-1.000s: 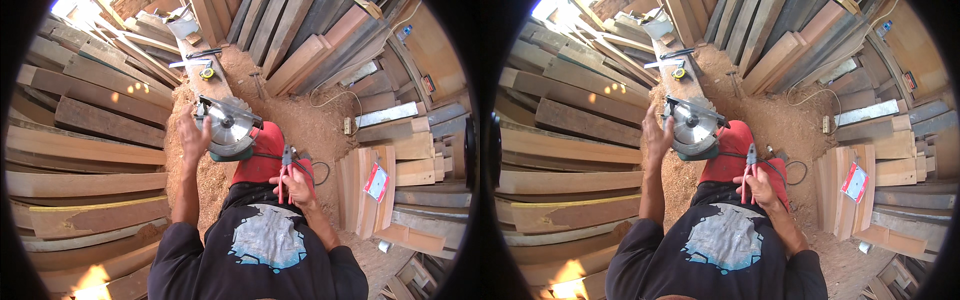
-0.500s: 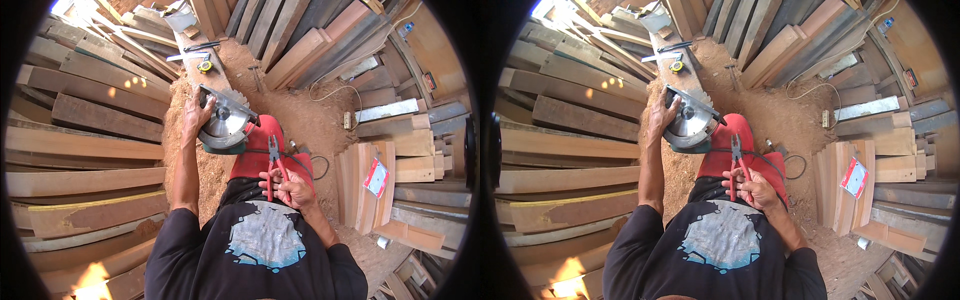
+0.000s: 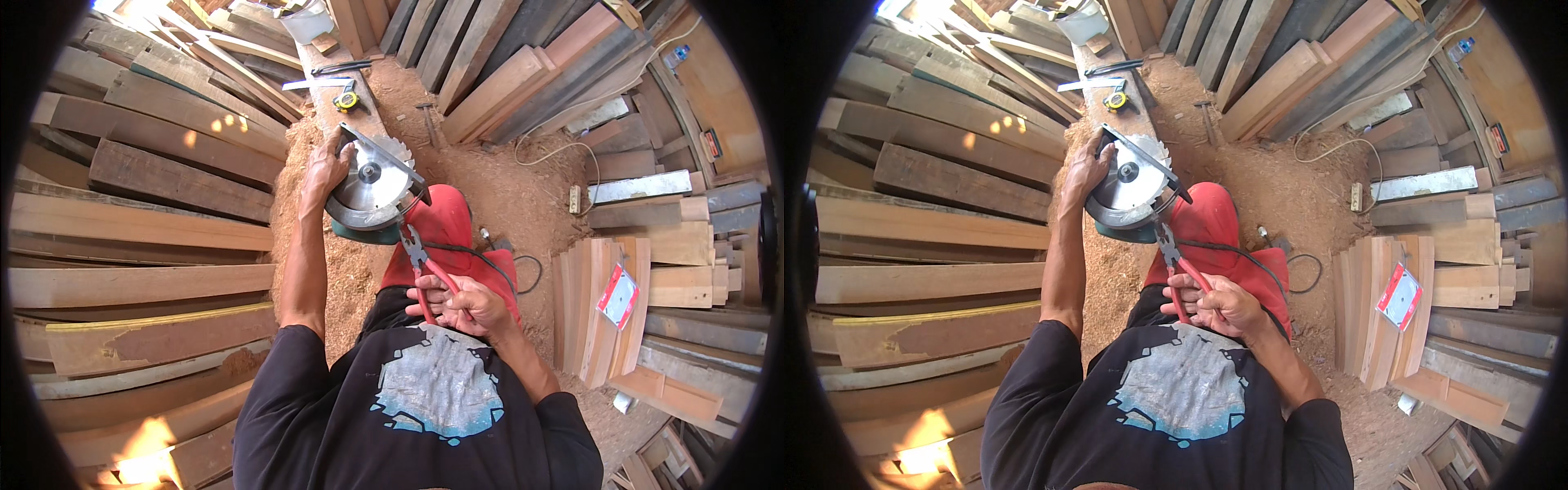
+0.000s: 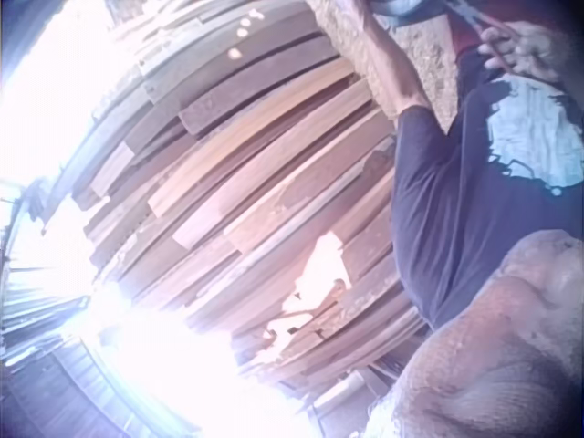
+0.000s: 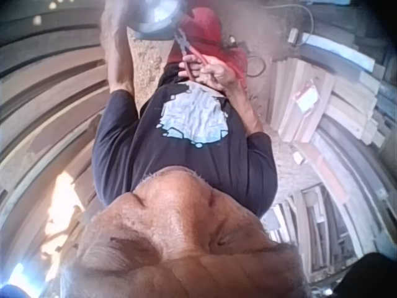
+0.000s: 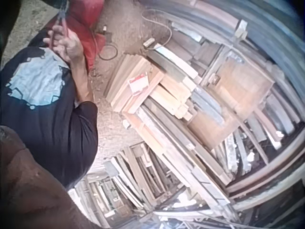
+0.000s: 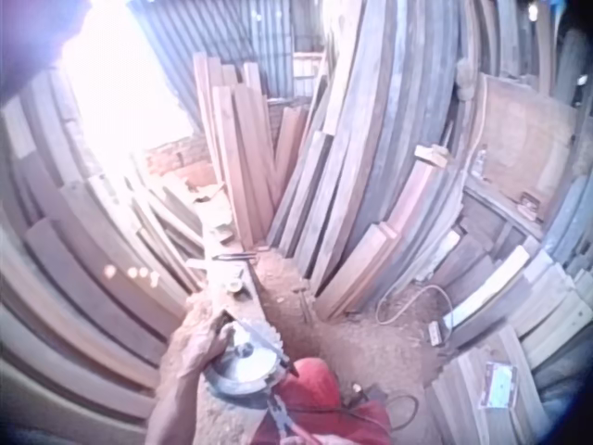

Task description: The person kneels on the floor and uses pliers to adjust the blade guard and internal components of a circular saw. They manipulate the saw's lever and blade guard mechanism repeatedly while holding the tool.

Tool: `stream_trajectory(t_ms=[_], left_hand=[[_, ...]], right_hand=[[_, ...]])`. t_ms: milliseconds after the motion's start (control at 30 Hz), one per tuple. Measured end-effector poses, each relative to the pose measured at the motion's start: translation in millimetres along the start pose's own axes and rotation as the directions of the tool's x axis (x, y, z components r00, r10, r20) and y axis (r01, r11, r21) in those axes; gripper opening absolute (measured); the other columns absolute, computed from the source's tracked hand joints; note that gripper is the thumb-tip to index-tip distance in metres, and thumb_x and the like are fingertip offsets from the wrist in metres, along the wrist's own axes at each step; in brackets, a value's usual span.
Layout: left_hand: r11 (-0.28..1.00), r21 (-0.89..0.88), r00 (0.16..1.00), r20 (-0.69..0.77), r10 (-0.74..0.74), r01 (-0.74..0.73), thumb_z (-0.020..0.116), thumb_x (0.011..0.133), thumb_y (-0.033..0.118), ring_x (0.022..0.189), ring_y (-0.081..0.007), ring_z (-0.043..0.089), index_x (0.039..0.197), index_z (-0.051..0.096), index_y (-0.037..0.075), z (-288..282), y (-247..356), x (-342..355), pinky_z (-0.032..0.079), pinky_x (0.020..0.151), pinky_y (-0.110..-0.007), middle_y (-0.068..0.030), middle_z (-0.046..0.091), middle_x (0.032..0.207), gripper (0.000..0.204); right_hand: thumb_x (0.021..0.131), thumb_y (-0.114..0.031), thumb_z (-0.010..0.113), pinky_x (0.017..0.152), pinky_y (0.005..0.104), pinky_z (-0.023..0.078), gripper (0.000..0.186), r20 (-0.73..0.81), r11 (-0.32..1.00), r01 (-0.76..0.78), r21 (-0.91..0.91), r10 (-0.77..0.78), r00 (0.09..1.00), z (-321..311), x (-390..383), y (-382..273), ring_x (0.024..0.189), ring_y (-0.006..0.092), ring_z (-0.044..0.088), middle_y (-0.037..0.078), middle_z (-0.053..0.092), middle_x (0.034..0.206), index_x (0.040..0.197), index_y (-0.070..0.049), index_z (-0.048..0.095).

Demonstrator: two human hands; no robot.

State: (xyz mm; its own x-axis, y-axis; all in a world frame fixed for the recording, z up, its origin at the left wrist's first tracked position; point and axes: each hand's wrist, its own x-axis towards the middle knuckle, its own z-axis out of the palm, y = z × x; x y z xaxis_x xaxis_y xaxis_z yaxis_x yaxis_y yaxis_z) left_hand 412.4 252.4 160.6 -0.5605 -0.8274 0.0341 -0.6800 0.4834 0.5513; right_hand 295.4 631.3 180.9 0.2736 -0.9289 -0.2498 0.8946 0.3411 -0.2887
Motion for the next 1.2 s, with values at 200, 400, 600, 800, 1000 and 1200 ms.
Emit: stream_trajectory(t_ms=[200, 400, 600, 800, 1000, 1200], left_hand=[[1.000, -0.010, 1.000, -0.005, 0.000, 0.000, 0.062, 0.097, 0.037, 0.123, -0.0440, 0.060, 0.149, 0.051, 0.008, 2.7, -6.0, 1.8, 0.047, 0.106, -0.047, -0.0274, 0.065, 0.130, 0.061], [1.000, -0.017, 1.000, -0.002, -0.001, 0.001, 0.062, 0.097, 0.037, 0.122, -0.0442, 0.061, 0.149, 0.051, 0.008, 7.0, -10.7, 4.5, 0.047, 0.105, -0.048, -0.0274, 0.066, 0.128, 0.060], [1.000, 0.002, 1.000, 0.003, -0.015, 0.015, 0.062, 0.097, 0.038, 0.120, -0.0454, 0.061, 0.150, 0.051, 0.011, 7.9, -12.6, 5.5, 0.047, 0.104, -0.049, -0.0284, 0.065, 0.128, 0.060], [0.999, 0.034, 1.000, 0.015, -0.007, 0.007, 0.061, 0.097, 0.040, 0.121, -0.0456, 0.060, 0.150, 0.050, 0.013, 6.8, -8.7, 5.4, 0.046, 0.105, -0.049, -0.0291, 0.064, 0.130, 0.061], [0.998, 0.062, 0.999, 0.019, 0.031, -0.032, 0.062, 0.097, 0.044, 0.124, -0.0455, 0.059, 0.151, 0.050, 0.015, 8.5, -10.1, 6.9, 0.046, 0.106, -0.049, -0.0291, 0.063, 0.131, 0.063], [0.998, 0.057, 0.998, 0.057, 0.005, -0.008, 0.063, 0.097, 0.045, 0.125, -0.0463, 0.058, 0.152, 0.049, 0.017, 9.8, -9.0, 9.3, 0.046, 0.107, -0.050, -0.0332, 0.061, 0.131, 0.064]], right_hand=[[0.093, -0.007, 0.062, 0.102, 0.0529, 0.054, 0.057, 0.070, 0.995, 0.018, 0.102, -0.025, 0.997, 5.1, 11.7, 1.7, 0.132, 0.0406, 0.057, 0.026, 0.051, 0.147, 0.145, 0.003, 0.042], [0.094, -0.007, 0.059, 0.101, 0.0524, 0.055, 0.044, 0.055, 0.996, 0.027, 0.086, -0.032, 0.998, 0.8, 15.1, 8.3, 0.126, 0.0374, 0.061, 0.026, 0.051, 0.146, 0.136, 0.002, 0.048], [0.095, -0.005, 0.057, 0.093, 0.0466, 0.059, 0.037, 0.010, 0.996, 0.035, 0.076, -0.036, 0.999, -4.9, 18.2, 13.4, 0.113, 0.0287, 0.066, 0.021, 0.056, 0.138, 0.131, 0.000, 0.050], [0.091, 0.001, 0.057, 0.079, 0.0363, 0.057, 0.023, -0.098, 0.988, -0.018, 0.155, 0.034, 0.995, -0.8, 19.8, 13.6, 0.093, 0.0209, 0.064, 0.013, 0.059, 0.116, 0.114, -0.005, 0.056], [0.088, 0.007, 0.052, 0.073, 0.0312, 0.055, 0.018, -0.150, 0.996, -0.069, 0.063, 0.077, 0.986, -7.8, 21.9, 21.6, 0.086, 0.0172, 0.061, 0.009, 0.058, 0.107, 0.100, -0.006, 0.058], [0.087, 0.003, 0.052, 0.072, 0.0298, 0.054, 0.016, -0.309, 0.612, -0.187, -0.769, -0.098, 0.946, -8.2, 22.2, 14.6, 0.080, 0.0145, 0.061, 0.006, 0.061, 0.097, 0.099, -0.005, 0.060]])
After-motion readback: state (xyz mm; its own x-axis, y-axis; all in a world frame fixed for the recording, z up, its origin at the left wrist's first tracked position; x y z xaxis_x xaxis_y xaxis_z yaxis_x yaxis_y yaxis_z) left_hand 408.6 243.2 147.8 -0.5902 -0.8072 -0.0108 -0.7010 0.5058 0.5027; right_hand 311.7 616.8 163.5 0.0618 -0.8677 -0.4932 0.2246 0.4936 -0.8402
